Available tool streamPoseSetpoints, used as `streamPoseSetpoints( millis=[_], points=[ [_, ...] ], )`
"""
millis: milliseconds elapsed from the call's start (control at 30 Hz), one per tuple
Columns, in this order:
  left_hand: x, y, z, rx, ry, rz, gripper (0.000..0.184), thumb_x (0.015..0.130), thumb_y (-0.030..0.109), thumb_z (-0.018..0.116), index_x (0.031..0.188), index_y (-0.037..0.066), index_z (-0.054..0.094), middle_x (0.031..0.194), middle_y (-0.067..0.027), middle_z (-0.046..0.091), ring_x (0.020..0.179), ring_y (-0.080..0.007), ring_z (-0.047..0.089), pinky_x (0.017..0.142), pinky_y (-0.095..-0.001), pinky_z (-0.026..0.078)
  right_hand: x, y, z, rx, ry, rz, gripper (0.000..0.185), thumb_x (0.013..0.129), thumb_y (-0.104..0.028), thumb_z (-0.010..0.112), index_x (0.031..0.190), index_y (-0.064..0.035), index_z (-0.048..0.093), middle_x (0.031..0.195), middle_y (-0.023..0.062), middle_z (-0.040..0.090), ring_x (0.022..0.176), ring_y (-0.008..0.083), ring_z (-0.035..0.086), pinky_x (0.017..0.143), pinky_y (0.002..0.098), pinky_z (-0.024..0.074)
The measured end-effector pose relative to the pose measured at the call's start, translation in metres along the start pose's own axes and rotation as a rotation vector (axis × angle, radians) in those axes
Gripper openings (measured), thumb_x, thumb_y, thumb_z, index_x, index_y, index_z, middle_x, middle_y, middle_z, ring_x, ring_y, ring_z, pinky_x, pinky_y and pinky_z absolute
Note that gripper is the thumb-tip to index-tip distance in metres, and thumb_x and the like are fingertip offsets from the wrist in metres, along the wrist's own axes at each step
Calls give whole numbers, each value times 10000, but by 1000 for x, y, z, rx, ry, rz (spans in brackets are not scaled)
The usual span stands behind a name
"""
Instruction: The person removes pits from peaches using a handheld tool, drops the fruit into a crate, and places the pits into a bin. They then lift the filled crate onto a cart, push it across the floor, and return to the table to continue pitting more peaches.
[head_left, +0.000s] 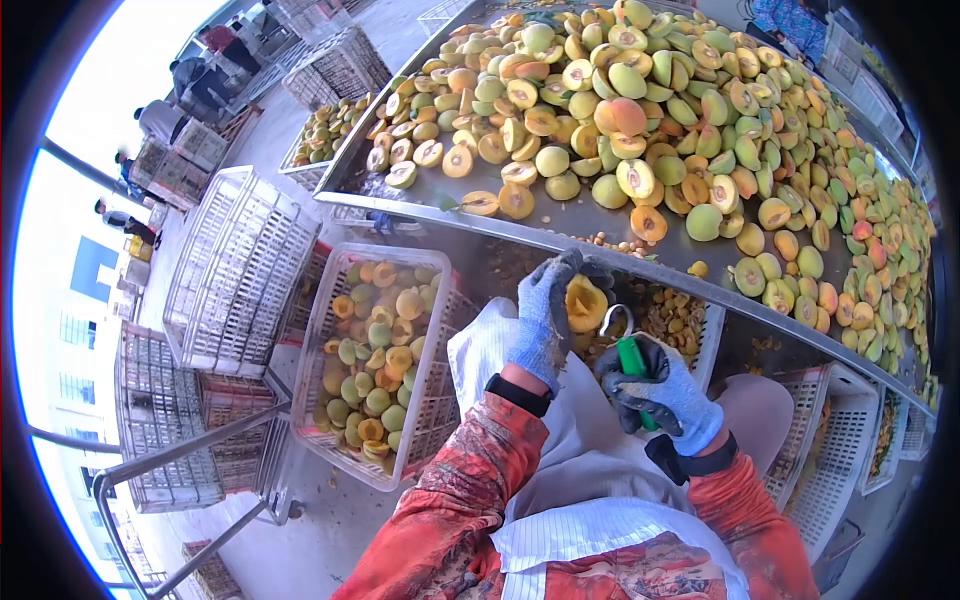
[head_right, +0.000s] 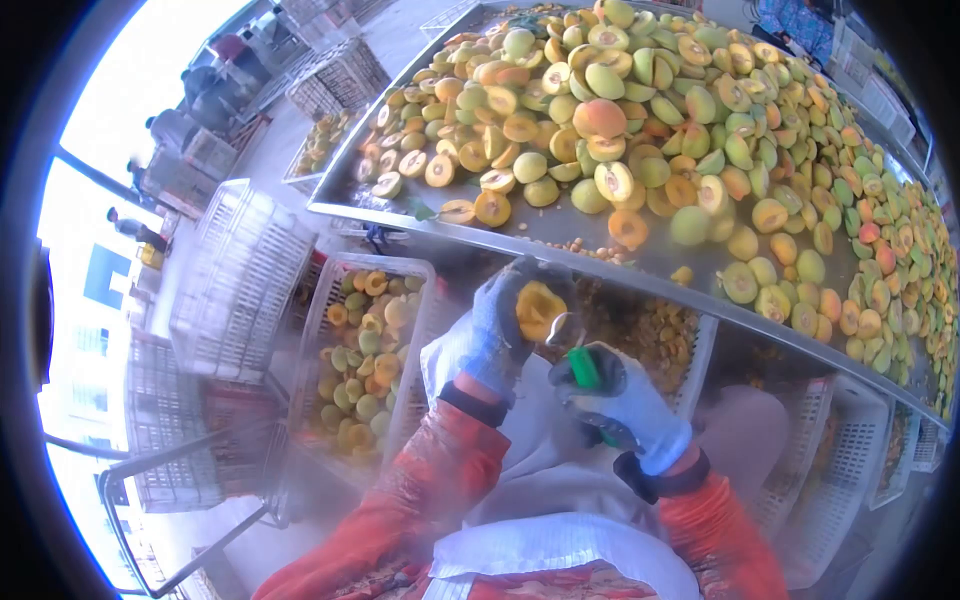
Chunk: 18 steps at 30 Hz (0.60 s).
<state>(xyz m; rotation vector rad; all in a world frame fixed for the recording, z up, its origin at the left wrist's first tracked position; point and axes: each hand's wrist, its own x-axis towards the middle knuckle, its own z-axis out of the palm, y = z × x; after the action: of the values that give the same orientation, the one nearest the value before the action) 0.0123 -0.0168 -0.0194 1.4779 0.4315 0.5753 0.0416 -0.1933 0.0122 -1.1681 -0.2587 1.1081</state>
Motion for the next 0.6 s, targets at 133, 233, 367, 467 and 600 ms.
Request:
streamPoseSetpoints(
  millis=[133, 233, 367, 467, 600],
  points=[
    [32, -2, -93, -170, 239, -119, 204, 823, 74, 529, 951, -61, 615, 871, -106, 656, 793, -147, 602, 756, -247, 467, 7, 13, -45, -443, 237, -230, 390, 743, -105, 678, 1091, -28, 520, 851, 91, 624, 638, 164, 603, 520, 278, 491],
    [56, -46, -204, 551, 344, -69, 255, 809, 179, 601, 998, 11, 633, 942, -105, 652, 857, -199, 614, 795, -304, 467, -3, 28, -78, -1223, 496, -266, 436, 723, -137, 699, 1103, -31, 513, 883, 145, 630, 728, 265, 620, 603, 339, 493],
    [94, -23, -181, 1038, 394, 176, 354, 763, 250, 651, 1072, 83, 607, 1011, -127, 634, 976, -302, 581, 865, -399, 433, -13, 31, -77, -1174, 555, -92, 382, 711, -140, 696, 1041, -57, 521, 850, 169, 619, 758, 362, 599, 643, 393, 483],
    [141, -7, -102, 1179, 66, 29, 406, 742, 342, 655, 1055, 91, 597, 1005, -100, 633, 983, -283, 574, 832, -405, 431, -15, 27, -73, -1203, 519, -83, 398, 704, -175, 694, 1045, -66, 520, 873, 164, 618, 770, 357, 601, 657, 406, 487],
    [184, -25, -28, 1688, -171, -141, 555, 713, 379, 663, 1164, 100, 503, 997, -122, 623, 971, -281, 575, 829, -470, 394, -24, 6, -56, -1026, 512, -179, 428, 705, -194, 709, 1073, -73, 527, 892, 140, 623, 790, 321, 611, 688, 376, 494]
  ],
)
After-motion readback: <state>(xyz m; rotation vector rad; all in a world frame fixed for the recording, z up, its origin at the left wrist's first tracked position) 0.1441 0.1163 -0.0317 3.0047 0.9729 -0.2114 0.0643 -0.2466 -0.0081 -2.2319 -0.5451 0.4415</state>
